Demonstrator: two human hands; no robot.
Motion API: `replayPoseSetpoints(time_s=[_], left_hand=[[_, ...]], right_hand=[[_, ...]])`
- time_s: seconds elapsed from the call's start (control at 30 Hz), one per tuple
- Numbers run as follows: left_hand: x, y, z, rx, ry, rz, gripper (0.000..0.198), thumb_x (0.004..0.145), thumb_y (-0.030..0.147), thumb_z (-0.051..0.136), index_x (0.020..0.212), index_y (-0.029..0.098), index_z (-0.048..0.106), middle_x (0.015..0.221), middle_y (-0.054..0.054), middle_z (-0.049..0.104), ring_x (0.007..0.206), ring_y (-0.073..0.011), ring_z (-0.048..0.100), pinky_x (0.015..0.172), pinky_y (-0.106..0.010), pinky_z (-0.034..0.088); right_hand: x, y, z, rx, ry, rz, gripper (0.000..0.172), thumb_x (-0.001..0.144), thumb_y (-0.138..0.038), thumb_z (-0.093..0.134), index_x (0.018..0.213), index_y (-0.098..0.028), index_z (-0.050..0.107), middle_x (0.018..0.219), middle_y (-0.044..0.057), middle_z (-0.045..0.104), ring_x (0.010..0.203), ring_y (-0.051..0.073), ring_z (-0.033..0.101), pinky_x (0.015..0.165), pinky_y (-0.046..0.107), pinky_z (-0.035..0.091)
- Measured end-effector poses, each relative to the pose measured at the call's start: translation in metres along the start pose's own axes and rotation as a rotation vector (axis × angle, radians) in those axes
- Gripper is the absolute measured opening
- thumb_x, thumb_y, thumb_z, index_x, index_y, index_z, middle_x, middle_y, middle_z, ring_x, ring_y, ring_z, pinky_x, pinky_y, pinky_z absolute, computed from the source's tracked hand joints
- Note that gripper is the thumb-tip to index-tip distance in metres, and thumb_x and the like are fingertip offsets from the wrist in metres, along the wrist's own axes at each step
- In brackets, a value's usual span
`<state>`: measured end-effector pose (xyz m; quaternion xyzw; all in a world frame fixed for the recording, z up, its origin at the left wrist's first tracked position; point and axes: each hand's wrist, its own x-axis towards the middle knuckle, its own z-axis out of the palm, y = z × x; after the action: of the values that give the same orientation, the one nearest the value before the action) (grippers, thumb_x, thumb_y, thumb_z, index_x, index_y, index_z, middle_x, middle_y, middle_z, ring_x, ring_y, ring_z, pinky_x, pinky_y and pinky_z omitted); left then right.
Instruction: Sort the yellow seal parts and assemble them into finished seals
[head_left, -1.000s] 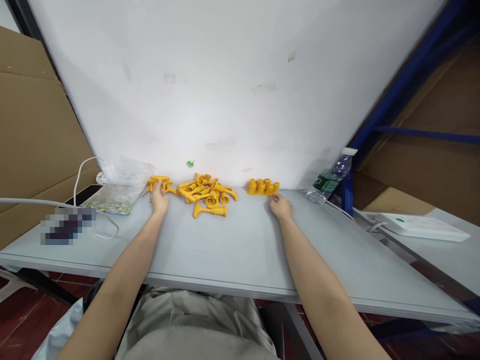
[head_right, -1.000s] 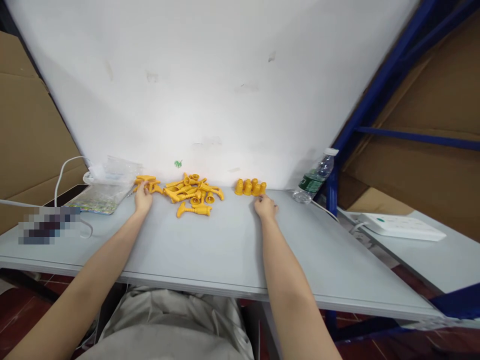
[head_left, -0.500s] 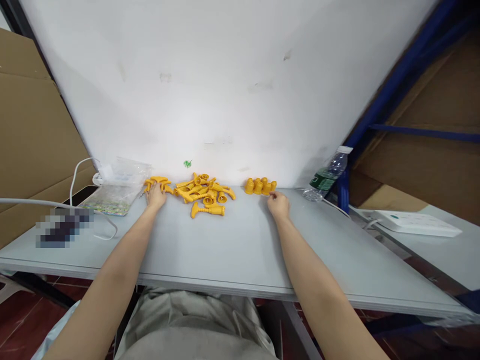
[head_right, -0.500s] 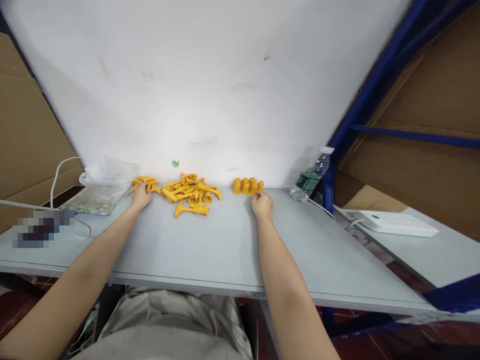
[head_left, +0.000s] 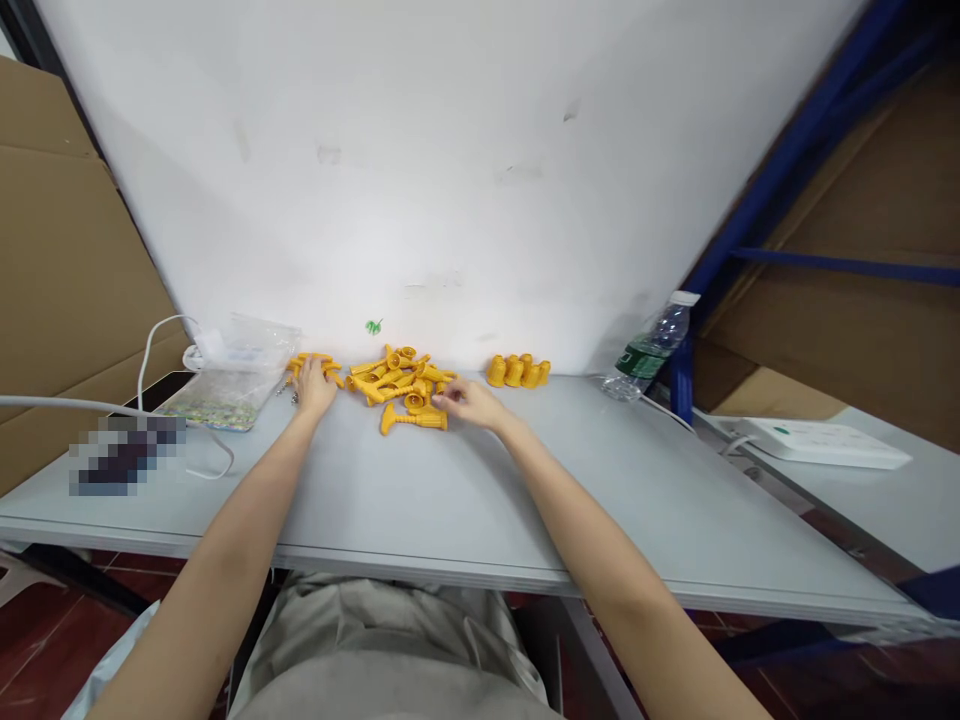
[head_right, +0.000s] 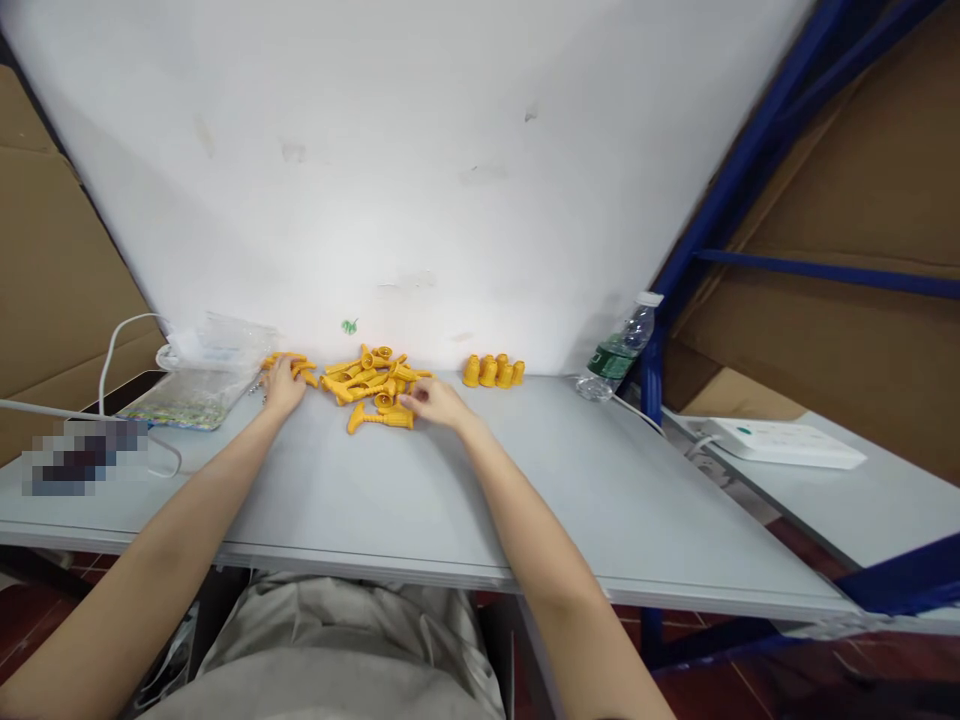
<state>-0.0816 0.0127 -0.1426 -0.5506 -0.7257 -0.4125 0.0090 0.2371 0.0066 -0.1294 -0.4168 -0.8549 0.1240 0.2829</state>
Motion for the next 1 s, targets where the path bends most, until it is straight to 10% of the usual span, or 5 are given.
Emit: replayPoseSetpoints(time_s=[0.27,0.5,0.7,1.0], left_hand=[[-0.019,0.052,-0.007,-0.191,0.119,0.332,0.034,0.08,0.008,0.049,0.109,0.018,0.062,0.128,-0.011,0.061,0.124,-0.0252,0.052,0.109,-0.044,0.037],[-0.061,0.059,-0.006,-0.064,-0.138,0.704,0.027,0.089,0.035,0.055,0.106,0.02,0.07,0.116,-0.009,0.067,0.111,-0.0242,0.058,0.098,-0.039,0.043],[-0.07,0.07,-0.013,0.121,-0.324,0.532,0.059,0.082,0.052,0.064,0.134,0.024,0.058,0.099,-0.008,0.072,0.093,-0.025,0.066,0.08,-0.034,0.05],[-0.078,0.079,-0.016,0.161,-0.235,0.495,0.039,0.092,0.028,0.05,0.131,0.025,0.06,0.111,-0.007,0.07,0.096,-0.0218,0.067,0.076,-0.028,0.049]], right_hand=[[-0.002,-0.042,0.014,-0.341,-0.255,-0.028,0.022,0.079,-0.032,0.073,0.093,-0.018,0.065,0.097,0.009,0.068,0.091,0.022,0.06,0.08,0.032,0.04],[-0.007,-0.042,0.015,-0.411,-0.26,-0.1,0.028,0.085,-0.024,0.067,0.112,-0.019,0.066,0.112,0.013,0.068,0.11,0.028,0.059,0.09,0.037,0.039],[-0.006,-0.034,0.008,-0.368,-0.003,-0.222,0.023,0.091,-0.016,0.054,0.111,-0.017,0.064,0.107,0.013,0.07,0.106,0.024,0.061,0.099,0.04,0.037],[-0.006,-0.038,0.016,-0.408,0.085,-0.176,0.03,0.096,-0.021,0.045,0.122,-0.016,0.059,0.115,0.016,0.068,0.11,0.027,0.059,0.1,0.043,0.034]])
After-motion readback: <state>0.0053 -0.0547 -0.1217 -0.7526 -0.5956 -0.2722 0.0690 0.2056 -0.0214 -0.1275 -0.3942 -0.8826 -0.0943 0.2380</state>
